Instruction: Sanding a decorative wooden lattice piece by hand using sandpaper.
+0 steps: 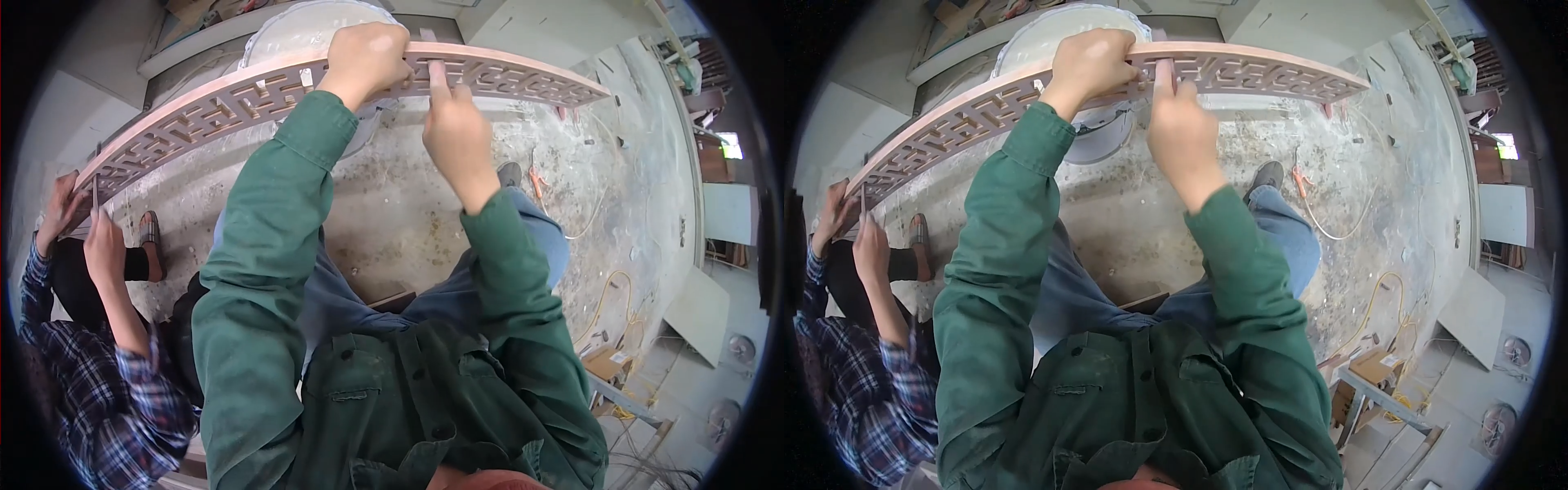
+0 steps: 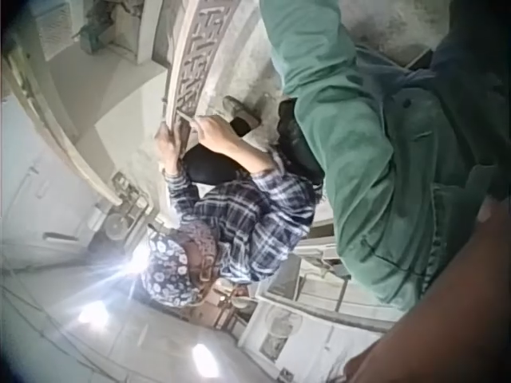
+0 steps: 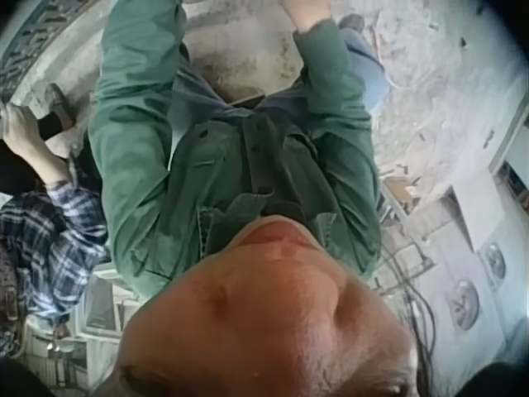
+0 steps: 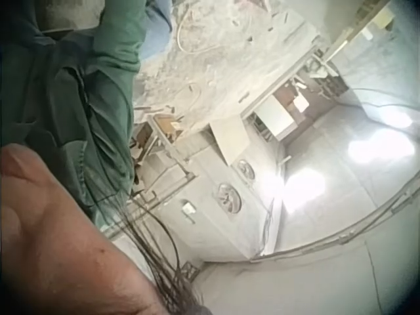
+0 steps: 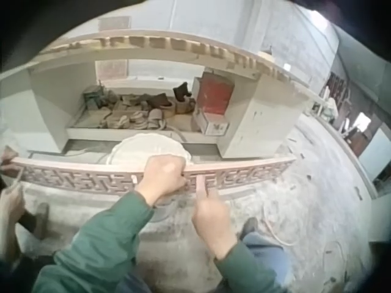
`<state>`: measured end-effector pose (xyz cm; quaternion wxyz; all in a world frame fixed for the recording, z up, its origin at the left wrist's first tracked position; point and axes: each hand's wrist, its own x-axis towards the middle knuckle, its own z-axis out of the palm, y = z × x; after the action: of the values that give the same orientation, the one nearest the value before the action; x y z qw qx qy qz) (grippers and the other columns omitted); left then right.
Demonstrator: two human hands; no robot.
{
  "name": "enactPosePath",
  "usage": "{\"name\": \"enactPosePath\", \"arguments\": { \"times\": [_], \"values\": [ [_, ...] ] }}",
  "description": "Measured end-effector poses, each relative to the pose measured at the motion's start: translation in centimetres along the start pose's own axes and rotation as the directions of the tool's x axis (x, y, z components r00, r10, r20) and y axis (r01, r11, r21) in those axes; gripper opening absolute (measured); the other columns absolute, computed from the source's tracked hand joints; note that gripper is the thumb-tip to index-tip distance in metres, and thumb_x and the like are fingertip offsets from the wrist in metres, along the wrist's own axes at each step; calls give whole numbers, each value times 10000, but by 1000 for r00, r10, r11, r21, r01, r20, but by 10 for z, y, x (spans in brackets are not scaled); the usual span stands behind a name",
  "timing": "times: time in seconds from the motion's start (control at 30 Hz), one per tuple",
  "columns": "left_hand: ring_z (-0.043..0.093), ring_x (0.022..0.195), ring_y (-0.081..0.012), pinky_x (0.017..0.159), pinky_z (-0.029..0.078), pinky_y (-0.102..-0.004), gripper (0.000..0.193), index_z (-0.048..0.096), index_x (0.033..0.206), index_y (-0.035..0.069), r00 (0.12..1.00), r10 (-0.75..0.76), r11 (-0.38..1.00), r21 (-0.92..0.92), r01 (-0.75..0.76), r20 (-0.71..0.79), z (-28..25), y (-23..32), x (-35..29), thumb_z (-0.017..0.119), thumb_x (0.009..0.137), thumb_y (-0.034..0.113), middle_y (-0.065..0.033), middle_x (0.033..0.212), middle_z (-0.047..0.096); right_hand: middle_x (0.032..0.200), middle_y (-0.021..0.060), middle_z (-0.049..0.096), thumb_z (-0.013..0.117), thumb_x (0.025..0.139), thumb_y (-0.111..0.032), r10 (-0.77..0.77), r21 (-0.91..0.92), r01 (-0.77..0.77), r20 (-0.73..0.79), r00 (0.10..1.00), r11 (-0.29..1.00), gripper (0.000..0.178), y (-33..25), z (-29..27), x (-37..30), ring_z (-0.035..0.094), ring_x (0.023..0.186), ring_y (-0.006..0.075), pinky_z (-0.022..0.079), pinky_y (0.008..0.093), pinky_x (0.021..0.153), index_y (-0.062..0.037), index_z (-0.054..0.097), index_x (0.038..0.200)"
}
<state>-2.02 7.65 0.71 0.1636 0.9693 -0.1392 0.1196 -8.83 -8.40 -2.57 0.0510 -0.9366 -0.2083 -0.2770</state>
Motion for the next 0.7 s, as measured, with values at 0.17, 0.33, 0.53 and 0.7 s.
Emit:
{"name": "enactPosePath", "arguments": {
  "times": [0.17, 0.33, 0.53, 0.7],
  "values": [
    [676, 821, -316, 688, 531, -424, 242, 705, 795, 103, 1000, 2, 1000, 28, -2, 1, -4, 1, 6, 729, 641, 289, -122, 802, 695, 810, 143, 577, 544, 809, -45, 97, -22, -95, 210, 973, 995, 630, -13, -20, -30, 626, 550, 311, 523, 400, 482, -73, 413, 1425],
    [685, 825, -319, 687, 537, -421, 258, 731, 814, 101, 997, 34, 999, 15, -33, -66, 6, 0, 1, 726, 612, 262, -132, 814, 703, 828, 154, 582, 552, 812, -63, -31, 5, 31, -20, 999, 1000, 602, 3, 1, 8, 619, 530, 292, 523, 391, 477, -8, 419, 1397],
    [685, 770, -324, 672, 535, -430, 234, 720, 789, 101, 998, 19, 999, 32, -18, -60, 3, -5, 5, 722, 611, 253, -129, 772, 696, 950, 181, 554, 549, 840, -87, 60, -28, -55, 255, 965, 998, 610, -17, -18, -32, 633, 573, 299, 518, 400, 476, -14, 393, 1425],
    [679, 753, -324, 661, 530, -436, 198, 702, 750, 95, 987, 76, 997, 8, -76, -139, 8, 1, 4, 723, 615, 239, -125, 741, 684, 798, 135, 574, 551, 825, -59, -19, 128, 6, 97, 995, 992, 611, 20, -3, 12, 634, 595, 323, 528, 423, 515, -58, 419, 1421]
  ]
}}
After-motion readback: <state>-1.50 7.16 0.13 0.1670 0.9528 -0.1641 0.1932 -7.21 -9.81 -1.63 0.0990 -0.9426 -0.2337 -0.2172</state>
